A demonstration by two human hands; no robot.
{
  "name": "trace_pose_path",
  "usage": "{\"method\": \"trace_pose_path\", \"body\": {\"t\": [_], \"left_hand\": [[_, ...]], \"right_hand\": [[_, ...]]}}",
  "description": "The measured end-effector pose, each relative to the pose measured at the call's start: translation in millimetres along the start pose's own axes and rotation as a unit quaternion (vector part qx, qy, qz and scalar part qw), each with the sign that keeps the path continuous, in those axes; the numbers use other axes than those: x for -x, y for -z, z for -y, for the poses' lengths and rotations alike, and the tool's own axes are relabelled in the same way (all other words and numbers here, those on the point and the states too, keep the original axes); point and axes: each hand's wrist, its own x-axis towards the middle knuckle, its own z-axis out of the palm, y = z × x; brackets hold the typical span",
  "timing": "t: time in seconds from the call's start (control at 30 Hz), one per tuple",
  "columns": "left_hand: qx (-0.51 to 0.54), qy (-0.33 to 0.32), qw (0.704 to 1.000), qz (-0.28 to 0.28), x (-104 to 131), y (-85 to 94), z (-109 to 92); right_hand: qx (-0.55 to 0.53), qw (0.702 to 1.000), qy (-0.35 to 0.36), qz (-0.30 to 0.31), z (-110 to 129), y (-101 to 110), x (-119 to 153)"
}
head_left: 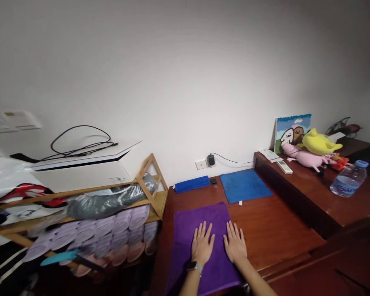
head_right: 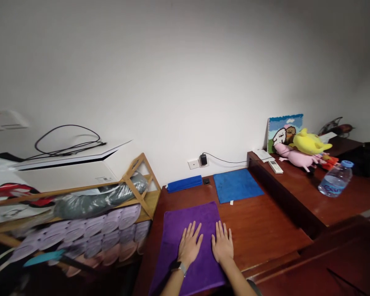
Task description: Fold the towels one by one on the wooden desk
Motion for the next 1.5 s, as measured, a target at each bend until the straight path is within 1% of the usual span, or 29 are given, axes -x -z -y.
{"method": "trace_pose_path", "body": {"t": [0.1,0.17,0.23,0.27,0.3,0.33,0.37,0.4,0.47,0.5,0.57,0.63,0.7,0.77,0.83,0.9,0.97,1.03,1.13,1.2,1.23,1.3,1.5], "left_hand": [[-0.036,0.069,0.997,-0.012,16.3,6.2,43.1],[-0.063,0.119,0.991,-0.018,33.1,12.1,75.7],[-0.085,0.164,0.983,-0.024,51.6,20.5,101.7],[-0.094,0.179,0.979,-0.031,60.4,25.3,109.5],[-0.101,0.186,0.976,-0.043,68.2,30.2,112.6],[-0.105,0.184,0.976,-0.058,74.7,34.8,110.7],[-0.105,0.173,0.977,-0.073,79.6,38.6,103.6],[-0.100,0.152,0.980,-0.086,82.6,41.0,91.6],[-0.075,0.089,0.989,-0.093,83.7,40.6,56.1],[-0.057,0.053,0.993,-0.087,82.2,37.5,34.8],[-0.018,-0.005,0.998,-0.059,77.1,26.4,-8.3],[0.012,-0.026,0.999,-0.029,71.0,12.8,-43.6],[0.029,-0.021,0.999,-0.013,65.5,2.0,-64.7],[0.032,-0.018,0.999,-0.004,61.1,-1.7,-70.1],[0.025,-0.015,1.000,0.009,58.9,2.0,-61.9],[0.010,0.006,1.000,0.014,60.2,10.0,-42.9],[-0.011,0.047,0.999,0.010,66.1,18.1,-16.0],[-0.036,0.095,0.995,0.005,76.2,23.2,15.1],[-0.066,0.143,0.987,-0.004,94.2,23.3,57.7],[-0.078,0.153,0.985,-0.009,103.4,20.1,76.1],[-0.081,0.153,0.985,-0.012,106.2,18.2,81.5],[-0.087,0.153,0.984,-0.017,108.6,14.7,85.7],[-0.092,0.156,0.983,-0.025,106.1,12.5,81.7]], "right_hand": [[0.002,1.000,-0.001,0.000,2.7,6.2,-1.3],[0.005,1.000,0.002,0.007,4.1,11.6,-1.6],[0.004,1.000,0.002,0.025,4.5,19.1,-1.2],[0.001,0.999,0.002,0.035,4.4,23.1,-0.3],[-0.002,0.999,0.002,0.042,4.2,26.7,1.6],[-0.004,0.999,0.003,0.041,3.9,29.5,4.6],[-0.005,0.999,0.007,0.033,3.5,31.1,8.9],[-0.004,1.000,0.013,0.019,2.9,31.3,14.4],[0.001,1.000,0.026,-0.010,1.3,27.8,27.7],[0.003,0.999,0.031,-0.017,0.3,24.8,34.3],[0.008,0.999,0.033,-0.013,-1.7,18.8,44.6],[0.015,1.000,0.026,0.000,-3.0,15.1,48.9],[0.022,1.000,0.020,0.009,-3.2,14.7,47.7],[0.026,0.999,0.017,0.011,-2.7,16.4,44.0],[0.026,0.999,0.015,0.010,-2.4,18.3,40.7],[0.024,1.000,0.015,0.012,-3.3,19.4,39.4],[0.020,0.999,0.020,0.016,-5.8,20.0,39.8],[0.015,0.999,0.029,0.018,-9.7,20.2,40.8],[0.006,0.999,0.042,0.018,-15.9,19.2,41.6],[0.003,0.999,0.047,0.017,-18.8,17.7,41.4],[0.002,0.999,0.049,0.016,-19.8,16.8,41.3],[0.002,0.999,0.048,0.009,-20.7,15.2,41.0],[0.006,0.999,0.047,0.000,-20.1,15.6,41.1]]}}
